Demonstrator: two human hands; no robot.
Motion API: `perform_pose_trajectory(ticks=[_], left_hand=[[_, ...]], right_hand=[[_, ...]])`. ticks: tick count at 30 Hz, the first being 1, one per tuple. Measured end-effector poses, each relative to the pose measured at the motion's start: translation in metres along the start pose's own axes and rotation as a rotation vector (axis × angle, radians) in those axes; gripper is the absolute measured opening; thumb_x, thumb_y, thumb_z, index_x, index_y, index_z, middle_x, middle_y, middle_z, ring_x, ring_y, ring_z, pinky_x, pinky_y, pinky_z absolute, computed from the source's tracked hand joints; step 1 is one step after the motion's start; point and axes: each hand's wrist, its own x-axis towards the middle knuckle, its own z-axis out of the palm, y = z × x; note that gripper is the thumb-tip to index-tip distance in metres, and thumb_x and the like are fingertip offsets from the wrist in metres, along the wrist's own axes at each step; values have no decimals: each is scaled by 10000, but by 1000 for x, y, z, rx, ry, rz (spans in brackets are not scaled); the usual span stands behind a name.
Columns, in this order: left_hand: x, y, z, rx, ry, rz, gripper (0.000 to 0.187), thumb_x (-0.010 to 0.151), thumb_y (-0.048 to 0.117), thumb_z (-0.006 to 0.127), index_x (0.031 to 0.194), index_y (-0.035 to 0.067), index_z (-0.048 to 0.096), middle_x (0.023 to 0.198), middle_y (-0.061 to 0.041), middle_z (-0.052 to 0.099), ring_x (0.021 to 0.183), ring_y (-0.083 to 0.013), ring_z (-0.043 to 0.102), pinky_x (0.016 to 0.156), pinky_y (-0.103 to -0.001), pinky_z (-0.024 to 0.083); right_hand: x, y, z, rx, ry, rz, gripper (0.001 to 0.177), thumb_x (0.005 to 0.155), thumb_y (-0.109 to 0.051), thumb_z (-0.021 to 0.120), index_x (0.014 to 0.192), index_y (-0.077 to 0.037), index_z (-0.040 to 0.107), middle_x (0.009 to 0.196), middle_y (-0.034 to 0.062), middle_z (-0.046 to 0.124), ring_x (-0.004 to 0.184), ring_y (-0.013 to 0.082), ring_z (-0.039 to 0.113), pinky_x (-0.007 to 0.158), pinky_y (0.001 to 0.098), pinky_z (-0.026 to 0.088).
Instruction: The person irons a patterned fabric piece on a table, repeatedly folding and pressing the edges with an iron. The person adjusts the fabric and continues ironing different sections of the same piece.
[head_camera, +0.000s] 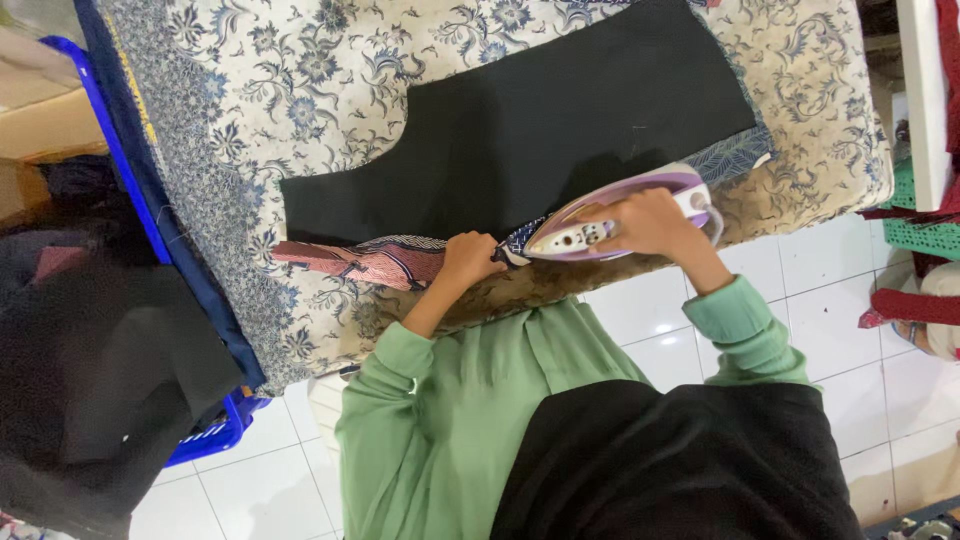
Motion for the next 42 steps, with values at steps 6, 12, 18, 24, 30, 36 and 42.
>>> perform_pose_trajectory(ticks=[6, 12, 18, 24, 30, 36, 42], left_hand=[[-24, -24, -25, 235, -200, 51, 335, 598, 403, 906, 829, 179, 811, 772, -101, 751, 824, -299, 738, 785, -498, 529], [-50, -57, -58, 150, -265, -10, 415, 594, 418, 919, 835, 101, 803, 809, -154, 739, 844, -358, 725, 736, -479, 557], [-75, -74, -61, 19, -138, -54, 375, 613, 396, 900, 851, 120, 810, 808, -166, 740, 838, -379, 714, 731, -494, 547], [-73, -79, -55, 10, -146, -42, 349, 648, 379, 887, 883, 131, 814, 816, -172, 737, 854, -383, 710, 752, -496, 547], [-81, -79, -58, 38, -104, 14, 407, 608, 392, 905, 886, 113, 804, 852, -165, 747, 889, -377, 713, 767, -494, 547], [-112, -113, -90, 124, -359, -226, 501, 531, 404, 928, 936, 136, 803, 918, -184, 753, 913, -377, 731, 794, -470, 572], [-137, -145, -93, 69, -222, -265, 400, 587, 360, 873, 907, 125, 819, 886, -177, 765, 895, -372, 732, 789, -476, 576]], right_hand=[[7, -32, 8, -30, -17, 1, 563, 707, -635, 763, 1197, -359, 774, 770, 92, 763, 640, 280, 720, 587, 385, 540], [12, -49, 9, -32, 38, -81, 574, 704, -633, 768, 1181, -314, 779, 796, 92, 769, 626, 294, 717, 545, 388, 533], [16, -74, 16, -56, -30, -78, 564, 717, -638, 761, 1194, -337, 772, 744, 79, 754, 579, 290, 698, 513, 396, 514], [17, -99, 28, -39, 40, -103, 562, 729, -628, 765, 1191, -309, 777, 713, 76, 739, 569, 276, 693, 507, 396, 503], [14, -119, 35, -9, 73, -102, 556, 722, -604, 775, 1176, -282, 779, 731, 79, 741, 608, 279, 705, 506, 399, 506], [18, -135, 36, 12, 29, -56, 604, 720, -596, 786, 1213, -247, 762, 692, 96, 724, 603, 278, 706, 527, 402, 511], [29, -154, 39, 61, 59, -107, 572, 757, -583, 771, 1223, -253, 752, 716, 91, 725, 645, 290, 709, 555, 412, 518]])
